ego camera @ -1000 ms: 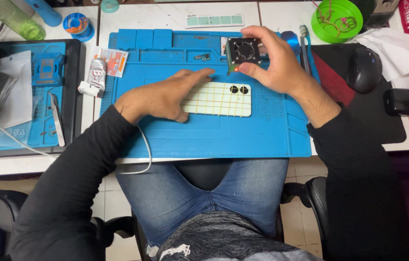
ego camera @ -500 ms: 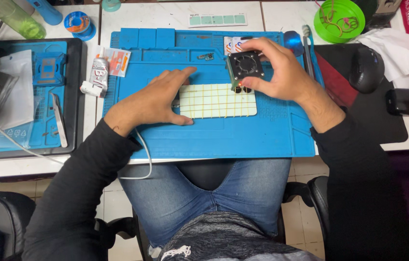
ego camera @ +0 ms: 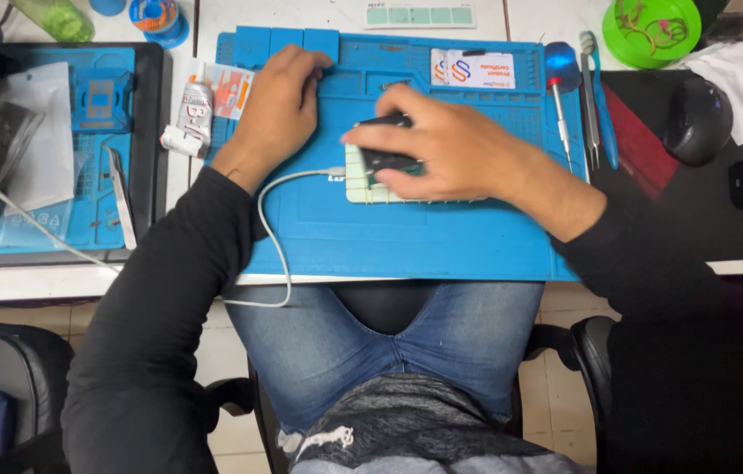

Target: The person applies adhesive to the back of a smartphone using a small green bottle, then uses a small fan to dry the adhesive. The phone is secured with rubber bands and placed on a blue work mat.

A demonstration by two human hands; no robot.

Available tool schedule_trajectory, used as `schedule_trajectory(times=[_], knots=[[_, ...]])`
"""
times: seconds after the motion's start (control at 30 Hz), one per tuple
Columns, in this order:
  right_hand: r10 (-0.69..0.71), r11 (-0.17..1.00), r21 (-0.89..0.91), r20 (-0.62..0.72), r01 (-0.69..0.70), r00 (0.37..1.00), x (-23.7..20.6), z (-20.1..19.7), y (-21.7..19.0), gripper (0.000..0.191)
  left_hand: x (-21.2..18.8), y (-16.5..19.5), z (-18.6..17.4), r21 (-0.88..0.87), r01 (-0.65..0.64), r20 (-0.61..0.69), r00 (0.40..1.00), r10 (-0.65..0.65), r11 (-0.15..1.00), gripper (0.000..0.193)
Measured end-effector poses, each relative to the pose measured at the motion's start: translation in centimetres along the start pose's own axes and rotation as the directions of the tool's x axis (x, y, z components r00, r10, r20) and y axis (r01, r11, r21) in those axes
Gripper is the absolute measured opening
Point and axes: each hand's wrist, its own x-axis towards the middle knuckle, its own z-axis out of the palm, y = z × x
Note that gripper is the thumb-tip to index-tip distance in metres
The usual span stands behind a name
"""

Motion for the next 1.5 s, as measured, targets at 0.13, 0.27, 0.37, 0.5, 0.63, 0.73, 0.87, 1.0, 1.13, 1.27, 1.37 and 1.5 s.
schedule_trajectory(times=[0.13, 0.27, 0.37, 0.5, 0.63, 0.73, 0.87, 1.0, 1.13, 1.27, 1.37, 1.5], knots=[[0.029, 0.996, -0.086, 0.117, -0.019, 0.993, 3.4, 1.0, -0.3, 0.038, 0.0, -0.4, -0.2, 0.031, 0.033, -0.078, 0.996, -0.030, 0.999, 0.020], [0.028, 0.994, -0.106, 0.088, -0.019, 0.996, 4.7, 1.1, 0.7, 0.038, 0.0, -0.6, -0.5, -0.022, 0.073, -0.051, 0.996, -0.074, 0.997, 0.018], [0.058, 0.996, -0.076, 0.073, -0.053, 0.996, 3.8, 0.5, 2.0, 0.039, 0.0, -0.4, -0.4, -0.031, 0.093, -0.036, 0.995, -0.094, 0.995, 0.016], [0.135, 0.987, -0.100, 0.084, -0.127, 0.987, 1.0, -0.8, 3.7, 0.042, -0.1, -0.3, -0.3, -0.034, 0.086, -0.037, 0.996, -0.087, 0.996, 0.016], [0.148, 0.982, -0.123, 0.011, -0.145, 0.989, -2.4, -2.1, 4.9, 0.043, -0.1, -0.5, 0.0, -0.053, 0.084, -0.015, 0.996, -0.085, 0.995, 0.018], [0.362, 0.929, -0.102, 0.060, -0.355, 0.930, -4.9, -3.1, 5.5, 0.044, -0.1, -0.5, 0.2, -0.058, 0.095, 0.007, 0.995, -0.095, 0.994, 0.019], [0.375, 0.916, -0.170, 0.047, -0.363, 0.926, -7.4, -4.4, 5.4, 0.045, 0.1, -0.5, 0.3, -0.054, 0.093, 0.032, 0.995, -0.091, 0.994, 0.019], [0.494, 0.863, -0.187, 0.118, -0.469, 0.862, -8.9, -6.0, 3.8, 0.048, 0.2, -0.5, 0.4, -0.061, 0.123, 0.051, 0.991, -0.120, 0.990, 0.020], [0.540, 0.837, -0.281, 0.292, -0.469, 0.789, -8.8, -7.2, 1.5, 0.050, 0.3, -0.4, 0.3, -0.053, 0.112, 0.051, 0.993, -0.109, 0.992, 0.020], [0.506, 0.863, -0.206, 0.348, -0.462, 0.789, -7.5, -7.6, -1.2, 0.051, 0.3, -0.2, 0.3, -0.064, 0.123, 0.066, 0.991, -0.119, 0.990, 0.020], [0.406, 0.913, -0.185, 0.359, -0.363, 0.840, -5.8, -7.3, -2.9, 0.050, 0.3, -0.2, 0.2, -0.065, 0.138, 0.076, 0.988, -0.133, 0.988, 0.020], [0.227, 0.974, -0.112, 0.393, -0.199, 0.891, -2.6, -5.7, -3.9, 0.049, 0.3, -0.1, 0.2, -0.056, 0.118, 0.063, 0.991, -0.114, 0.991, 0.019]])
